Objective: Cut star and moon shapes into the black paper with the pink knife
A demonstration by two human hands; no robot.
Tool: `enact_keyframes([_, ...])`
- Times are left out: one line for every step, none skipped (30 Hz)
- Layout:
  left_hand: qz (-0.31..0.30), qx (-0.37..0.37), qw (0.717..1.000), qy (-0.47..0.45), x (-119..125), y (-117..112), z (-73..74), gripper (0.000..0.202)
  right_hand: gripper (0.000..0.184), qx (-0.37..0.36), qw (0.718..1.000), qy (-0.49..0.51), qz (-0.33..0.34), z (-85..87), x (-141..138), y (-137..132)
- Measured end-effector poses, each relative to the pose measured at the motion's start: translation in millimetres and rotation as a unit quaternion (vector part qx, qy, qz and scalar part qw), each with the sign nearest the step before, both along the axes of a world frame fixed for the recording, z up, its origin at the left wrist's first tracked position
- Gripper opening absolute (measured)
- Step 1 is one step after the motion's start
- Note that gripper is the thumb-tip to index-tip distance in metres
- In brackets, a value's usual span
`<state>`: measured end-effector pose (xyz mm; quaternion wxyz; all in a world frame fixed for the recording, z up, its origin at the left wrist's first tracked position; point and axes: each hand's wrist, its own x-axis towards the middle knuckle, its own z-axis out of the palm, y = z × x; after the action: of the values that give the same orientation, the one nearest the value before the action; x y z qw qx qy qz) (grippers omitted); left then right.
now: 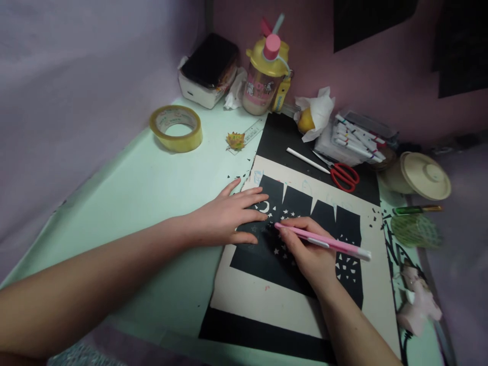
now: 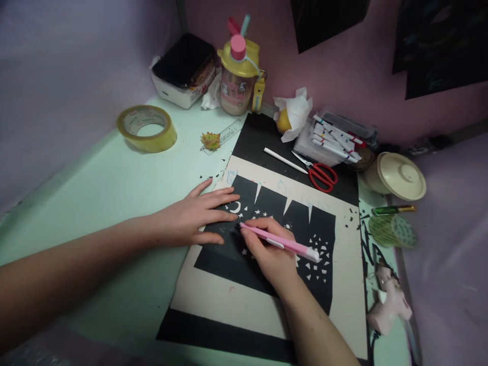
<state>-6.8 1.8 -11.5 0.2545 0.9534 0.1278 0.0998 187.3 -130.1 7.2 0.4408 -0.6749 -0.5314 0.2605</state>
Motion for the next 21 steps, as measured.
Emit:
enact_keyframes([0.001, 0.003, 1.000, -0.005, -0.1, 0.0, 0.0, 0.047, 0.005, -0.006, 1.000, -0.009, -0.003, 0.2, -0.2, 0.2])
enact_keyframes([0.000, 0.007, 1.000, -0.010, -0.2, 0.1, 0.2, 0.048, 0.005, -0.011, 1.000, -0.019, 0.000, 0.3, -0.5, 0.4])
enact_keyframes([-0.001, 0.011, 1.000, -0.015, -0.3, 0.2, 0.4, 0.048, 0.005, -0.014, 1.000, -0.026, 0.007, 0.2, -0.8, 0.6])
enact_keyframes([-0.003, 0.014, 1.000, -0.021, -0.4, 0.3, 0.6, 0.048, 0.006, -0.012, 0.999, -0.032, 0.016, 0.0, -1.2, 0.6])
enact_keyframes([-0.005, 0.018, 0.999, -0.026, -0.4, 0.5, 0.8, 0.047, 0.008, -0.007, 0.999, -0.036, 0.026, -0.5, -1.6, 0.7])
enact_keyframes([-0.008, 0.021, 0.999, -0.033, -0.5, 0.7, 0.8, 0.045, 0.010, 0.001, 0.999, -0.041, 0.032, -1.0, -2.0, 0.6])
enact_keyframes([-0.010, 0.023, 0.999, -0.039, -0.6, 0.9, 0.6, 0.043, 0.011, 0.010, 0.998, -0.046, 0.034, -1.5, -2.5, 0.5])
enact_keyframes([-0.013, 0.026, 0.999, -0.045, -0.7, 1.0, 0.4, 0.041, 0.012, 0.018, 0.998, -0.050, 0.032, -2.0, -2.8, 0.4])
enact_keyframes([-0.016, 0.028, 0.998, -0.052, -0.9, 1.2, 0.0, 0.038, 0.013, 0.022, 0.998, -0.054, 0.029, -2.3, -3.1, 0.3])
enact_keyframes([-0.019, 0.029, 0.998, -0.058, -1.1, 1.3, -0.4, 0.035, 0.013, 0.022, 0.998, -0.058, 0.029, -2.3, -3.2, 0.4])
enact_keyframes([-0.023, 0.030, 0.997, -0.066, -1.3, 1.5, -0.7, 0.032, 0.012, 0.018, 0.997, -0.061, 0.030, -2.2, -3.1, 0.5])
enact_keyframes([-0.028, 0.030, 0.996, -0.075, -1.6, 1.7, -0.9, 0.029, 0.010, 0.016, 0.997, -0.063, 0.036, -1.8, -2.8, 0.7])
enact_keyframes([-0.033, 0.029, 0.996, -0.082, -1.8, 1.9, -1.0, 0.025, 0.007, 0.015, 0.997, -0.064, 0.043, -1.3, -2.3, 1.1])
enact_keyframes([-0.038, 0.028, 0.995, -0.089, -2.1, 2.1, -0.9, 0.022, 0.006, 0.018, 0.997, -0.060, 0.053, -0.7, -1.6, 1.6])
enact_keyframes([-0.042, 0.027, 0.994, -0.094, -2.2, 2.4, -0.9, 0.020, 0.006, 0.025, 0.996, -0.052, 0.065, -0.1, -0.8, 2.0])
enact_keyframes([-0.045, 0.027, 0.994, -0.097, -2.4, 2.8, -0.9, 0.018, 0.007, 0.033, 0.996, -0.038, 0.078, 0.5, 0.0, 2.5])
enact_keyframes([-0.048, 0.027, 0.993, -0.100, -2.5, 3.1, -0.9, 0.016, 0.009, 0.037, 0.995, -0.023, 0.090, 1.0, 0.8, 2.9])
enact_keyframes([-0.050, 0.029, 0.993, -0.102, -2.6, 3.4, -1.0, 0.015, 0.009, 0.038, 0.994, -0.009, 0.101, 1.4, 1.5, 3.2])
enact_keyframes([-0.051, 0.032, 0.993, -0.104, -2.7, 3.7, -1.2, 0.014, 0.008, 0.037, 0.994, 0.002, 0.107, 1.7, 2.1, 3.3])
enact_keyframes([-0.052, 0.034, 0.992, -0.106, -2.8, 4.0, -1.4, 0.014, 0.008, 0.033, 0.993, 0.006, 0.111, 1.9, 2.4, 3.3])
enact_keyframes([-0.053, 0.036, 0.992, -0.109, -2.8, 4.2, -1.6, 0.013, 0.009, 0.027, 0.993, 0.006, 0.111, 2.0, 2.6, 3.2])
